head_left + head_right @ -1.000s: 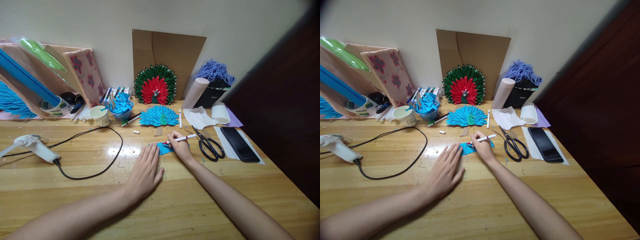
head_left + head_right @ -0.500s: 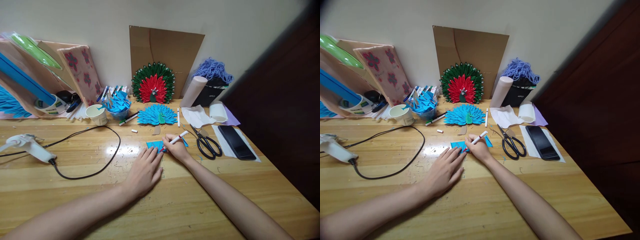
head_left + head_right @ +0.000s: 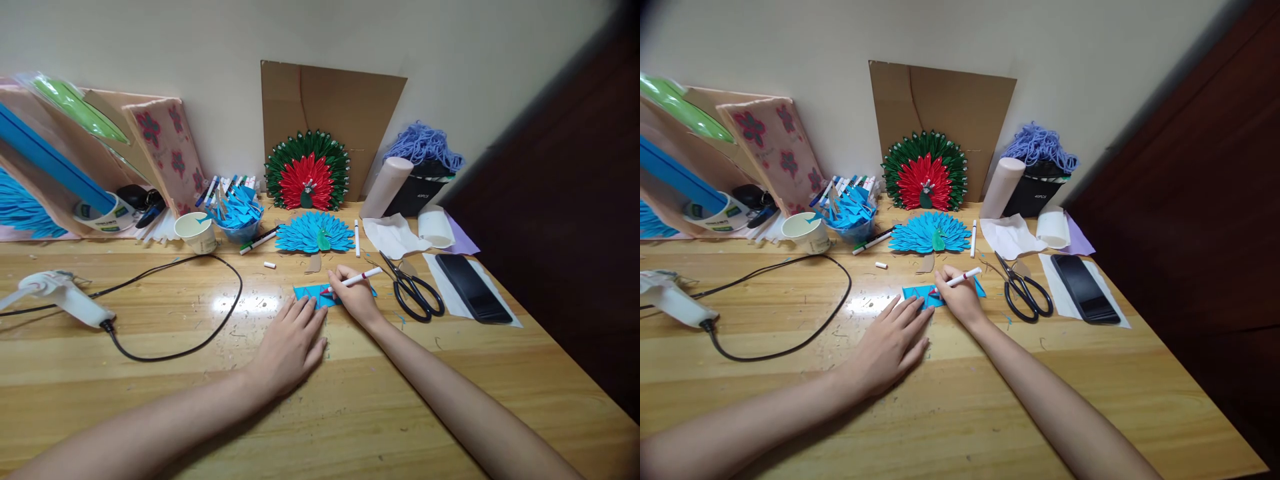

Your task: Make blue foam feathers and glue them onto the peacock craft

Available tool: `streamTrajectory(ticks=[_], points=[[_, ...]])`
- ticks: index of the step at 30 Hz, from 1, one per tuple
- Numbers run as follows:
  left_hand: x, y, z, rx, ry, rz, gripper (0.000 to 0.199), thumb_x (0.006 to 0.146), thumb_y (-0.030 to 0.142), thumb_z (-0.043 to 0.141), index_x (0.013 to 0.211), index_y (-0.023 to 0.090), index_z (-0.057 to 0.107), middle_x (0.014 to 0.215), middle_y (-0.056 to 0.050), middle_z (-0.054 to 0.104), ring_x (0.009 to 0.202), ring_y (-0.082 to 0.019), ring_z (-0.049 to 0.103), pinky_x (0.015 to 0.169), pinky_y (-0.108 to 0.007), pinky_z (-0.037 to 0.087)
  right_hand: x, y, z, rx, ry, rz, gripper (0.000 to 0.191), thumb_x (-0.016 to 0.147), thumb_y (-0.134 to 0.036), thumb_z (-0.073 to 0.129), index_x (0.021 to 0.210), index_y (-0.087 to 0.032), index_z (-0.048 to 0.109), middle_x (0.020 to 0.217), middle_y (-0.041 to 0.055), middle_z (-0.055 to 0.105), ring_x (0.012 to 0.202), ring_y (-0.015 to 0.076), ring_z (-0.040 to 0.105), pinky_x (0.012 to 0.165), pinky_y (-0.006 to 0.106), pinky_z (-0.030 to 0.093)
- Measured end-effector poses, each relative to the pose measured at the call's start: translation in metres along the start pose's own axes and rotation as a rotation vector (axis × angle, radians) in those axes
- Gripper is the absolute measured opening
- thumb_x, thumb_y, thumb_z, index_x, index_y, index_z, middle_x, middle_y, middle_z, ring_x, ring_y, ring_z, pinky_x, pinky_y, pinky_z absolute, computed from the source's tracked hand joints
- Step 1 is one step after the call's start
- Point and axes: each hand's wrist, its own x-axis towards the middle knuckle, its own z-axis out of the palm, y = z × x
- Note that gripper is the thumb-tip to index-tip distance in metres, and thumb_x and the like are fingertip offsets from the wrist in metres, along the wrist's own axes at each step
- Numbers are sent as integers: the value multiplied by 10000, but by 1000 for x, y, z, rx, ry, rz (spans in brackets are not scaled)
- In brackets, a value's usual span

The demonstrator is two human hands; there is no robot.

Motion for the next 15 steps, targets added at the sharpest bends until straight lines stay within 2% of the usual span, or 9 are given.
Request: streamTrajectory(ticks=[4,10,13,15], points=[[0,-1,0,-3,-12,-9,458,895,370,329,1300,176,420,1321,-99,466,1238,-237,380,1074,-435,235,1,1,1,1,32,-14,364,830,-393,483,536,-204,380,478,-55,417,463,104,422,488,225,321],[0,3,-2,-26,28,3,420,881,344,371,1263,183,440,1261,-101,506,1166,-249,434,1035,-450,284,4,3,0,145,113,-51,340,829,-440,497,595,-203,428,553,-39,485,553,119,500,577,231,397],[6,-8,-5,-44,118,-40,405,877,275,381,1258,141,414,1134,-115,555,1026,-232,500,943,-422,375,5,5,1,189,128,-55,297,807,-440,531,642,-206,453,597,-30,501,584,131,507,564,234,398],[14,-28,-7,-11,227,-139,376,883,209,357,1242,108,409,1082,-130,553,961,-226,509,849,-390,424,4,4,3,184,141,-56,252,782,-429,567,700,-205,487,643,-22,523,614,138,511,557,234,393]])
